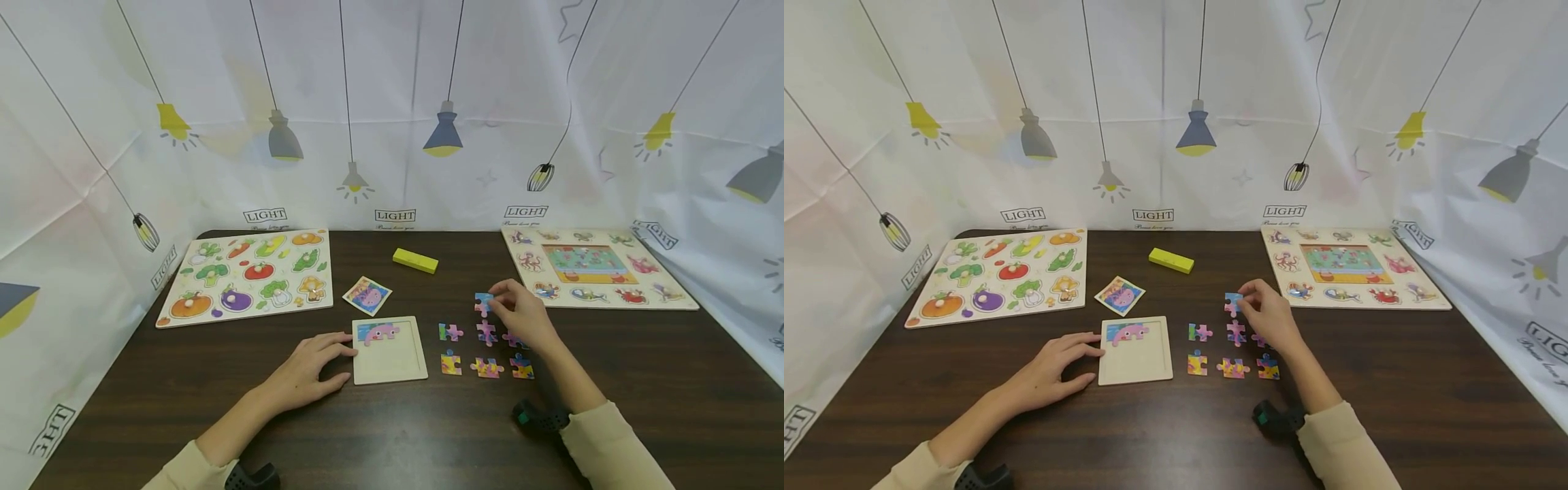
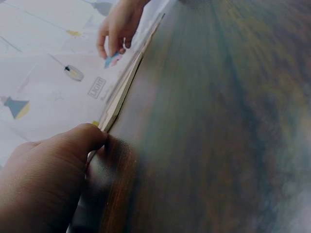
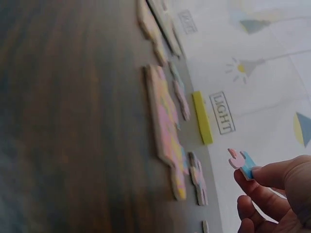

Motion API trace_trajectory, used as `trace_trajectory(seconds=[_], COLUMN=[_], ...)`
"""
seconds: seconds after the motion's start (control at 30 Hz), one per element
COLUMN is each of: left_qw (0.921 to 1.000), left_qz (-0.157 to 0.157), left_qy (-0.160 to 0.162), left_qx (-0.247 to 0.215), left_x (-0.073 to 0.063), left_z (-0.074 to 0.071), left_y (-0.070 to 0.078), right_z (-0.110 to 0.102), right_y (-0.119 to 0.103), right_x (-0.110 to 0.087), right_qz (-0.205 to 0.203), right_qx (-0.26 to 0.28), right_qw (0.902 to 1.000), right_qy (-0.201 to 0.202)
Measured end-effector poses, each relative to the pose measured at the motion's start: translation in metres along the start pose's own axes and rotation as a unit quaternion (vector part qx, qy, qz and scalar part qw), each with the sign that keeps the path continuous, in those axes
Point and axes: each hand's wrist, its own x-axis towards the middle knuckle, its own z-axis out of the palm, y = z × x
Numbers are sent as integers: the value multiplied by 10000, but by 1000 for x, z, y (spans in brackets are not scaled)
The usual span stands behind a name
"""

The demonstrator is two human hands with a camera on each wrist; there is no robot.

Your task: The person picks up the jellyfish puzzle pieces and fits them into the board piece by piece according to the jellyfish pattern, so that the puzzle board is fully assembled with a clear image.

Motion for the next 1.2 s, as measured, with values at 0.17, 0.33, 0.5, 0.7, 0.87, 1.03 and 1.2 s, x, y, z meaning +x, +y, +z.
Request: trace_trajectory(seconds=[0.17, 0.33, 0.5, 0.7, 0.87, 1.03, 1.2], left_qw=[10000, 10000, 10000, 10000, 10000, 10000, 10000], left_qz=[-41, -15, 43, 36, 37, 28, 2], left_qy=[-11, 15, 61, 38, 23, 24, 7], left_qx=[-17, -8, 9, 3, -8, 1, 13], left_x=[0, 0, 0, 0, 0, 0, 0], left_z=[0, 1, 1, 1, 1, 1, 1], left_y=[0, -1, -1, -2, -2, -2, -2], right_z=[9, 13, 18, 25, 32, 39, 47], right_y=[-12, -25, -37, -49, -56, -66, -75], right_x=[3, 5, 5, 7, 10, 14, 15], right_qz=[-128, -272, -376, -469, -604, -742, -829], right_qx=[-43, -71, 6, 114, 248, 404, 570], right_qw=[9998, 9995, 9992, 9986, 9976, 9960, 9939], right_qy=[-123, -124, -141, -219, -240, -301, -456])
